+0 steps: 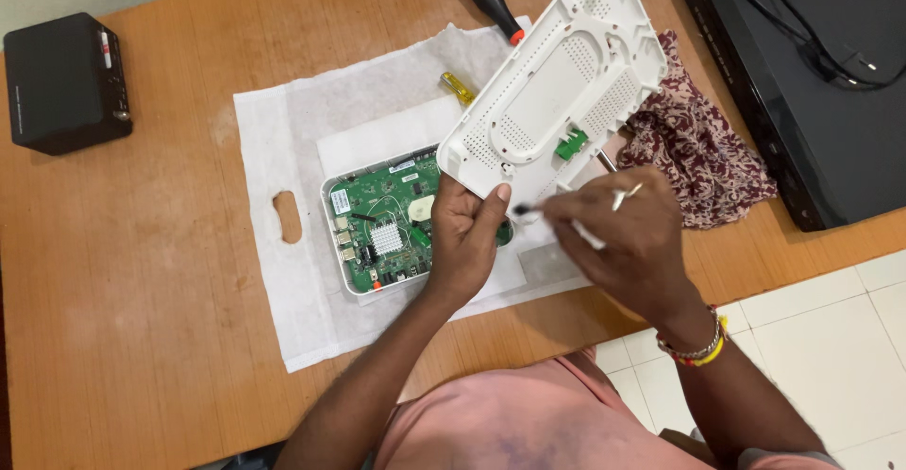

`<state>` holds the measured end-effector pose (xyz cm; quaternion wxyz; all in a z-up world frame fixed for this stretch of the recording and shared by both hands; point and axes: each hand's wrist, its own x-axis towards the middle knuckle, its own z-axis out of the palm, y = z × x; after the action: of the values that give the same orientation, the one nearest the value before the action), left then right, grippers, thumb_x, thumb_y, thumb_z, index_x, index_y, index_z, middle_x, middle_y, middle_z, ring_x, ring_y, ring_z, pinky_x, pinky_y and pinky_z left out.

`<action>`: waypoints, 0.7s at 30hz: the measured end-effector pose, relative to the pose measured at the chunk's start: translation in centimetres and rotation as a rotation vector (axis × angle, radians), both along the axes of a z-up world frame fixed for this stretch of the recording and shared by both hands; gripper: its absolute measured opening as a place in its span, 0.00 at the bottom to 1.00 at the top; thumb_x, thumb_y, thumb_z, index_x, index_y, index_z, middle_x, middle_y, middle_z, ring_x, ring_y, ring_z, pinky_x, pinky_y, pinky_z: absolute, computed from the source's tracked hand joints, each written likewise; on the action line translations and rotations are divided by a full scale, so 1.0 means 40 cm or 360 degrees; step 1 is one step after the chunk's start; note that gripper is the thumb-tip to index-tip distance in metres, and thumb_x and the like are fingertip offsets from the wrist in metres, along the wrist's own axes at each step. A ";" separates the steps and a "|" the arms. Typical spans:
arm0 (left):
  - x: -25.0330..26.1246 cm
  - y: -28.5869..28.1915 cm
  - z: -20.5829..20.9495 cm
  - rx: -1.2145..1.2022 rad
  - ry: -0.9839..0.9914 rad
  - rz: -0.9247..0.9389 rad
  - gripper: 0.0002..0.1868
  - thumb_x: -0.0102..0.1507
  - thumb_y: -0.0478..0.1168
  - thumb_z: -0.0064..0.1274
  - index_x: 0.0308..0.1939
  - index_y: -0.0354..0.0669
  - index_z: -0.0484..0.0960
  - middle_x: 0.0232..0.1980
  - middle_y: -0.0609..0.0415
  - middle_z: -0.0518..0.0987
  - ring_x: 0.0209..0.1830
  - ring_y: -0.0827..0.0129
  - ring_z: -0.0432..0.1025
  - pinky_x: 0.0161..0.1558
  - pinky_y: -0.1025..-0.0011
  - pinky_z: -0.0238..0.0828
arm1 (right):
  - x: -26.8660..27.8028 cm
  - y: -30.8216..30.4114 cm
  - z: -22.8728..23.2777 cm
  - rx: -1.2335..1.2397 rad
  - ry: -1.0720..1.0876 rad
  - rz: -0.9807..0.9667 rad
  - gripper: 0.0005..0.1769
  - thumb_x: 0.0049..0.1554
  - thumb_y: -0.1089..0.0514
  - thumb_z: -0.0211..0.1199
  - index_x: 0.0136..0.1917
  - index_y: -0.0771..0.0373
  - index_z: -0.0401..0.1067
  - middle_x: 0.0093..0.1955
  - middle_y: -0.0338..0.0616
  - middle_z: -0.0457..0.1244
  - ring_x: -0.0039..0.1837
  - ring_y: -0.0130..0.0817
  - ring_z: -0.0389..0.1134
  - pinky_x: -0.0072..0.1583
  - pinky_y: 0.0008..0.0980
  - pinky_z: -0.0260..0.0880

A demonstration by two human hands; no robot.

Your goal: The person works on an opened white fiber router on a wooden table, touching components on the green circuit board and wiping the plastic enclosure with a cloth. They align the cover onto the base, press it closed, and drive screws with a long screwdriver before moving the assembled unit aside and picking up a foil-wrapped item.

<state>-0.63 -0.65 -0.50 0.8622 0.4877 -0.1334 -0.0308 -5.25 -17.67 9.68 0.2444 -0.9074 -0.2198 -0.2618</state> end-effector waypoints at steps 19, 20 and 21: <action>0.010 0.002 -0.003 0.0103 0.0057 -0.0046 0.16 0.72 0.32 0.49 0.62 0.35 0.67 0.48 0.54 0.81 0.38 0.81 0.73 0.37 0.79 0.71 | 0.038 -0.012 0.019 0.0142 -0.0164 -0.0101 0.10 0.55 0.67 0.73 0.50 0.58 0.81 0.46 0.39 0.73 0.47 0.29 0.70 0.55 0.33 0.61; 0.011 0.003 -0.004 0.0080 0.0068 -0.0046 0.16 0.71 0.32 0.49 0.62 0.35 0.66 0.48 0.54 0.81 0.38 0.81 0.74 0.37 0.79 0.71 | 0.044 -0.016 0.026 0.0146 -0.0201 -0.0182 0.09 0.57 0.68 0.73 0.50 0.58 0.81 0.46 0.39 0.73 0.45 0.27 0.70 0.53 0.31 0.61; 0.012 0.004 -0.005 0.0056 0.0079 -0.0046 0.17 0.71 0.31 0.48 0.62 0.35 0.66 0.48 0.54 0.81 0.38 0.81 0.74 0.37 0.79 0.71 | 0.048 -0.017 0.031 0.0151 -0.0238 -0.0263 0.08 0.60 0.68 0.74 0.51 0.58 0.81 0.47 0.39 0.74 0.43 0.25 0.70 0.51 0.29 0.61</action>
<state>-0.13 -0.50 -0.68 0.8559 0.5000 -0.1185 -0.0575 -3.33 -18.37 10.93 0.2476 -0.8879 -0.1492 -0.3580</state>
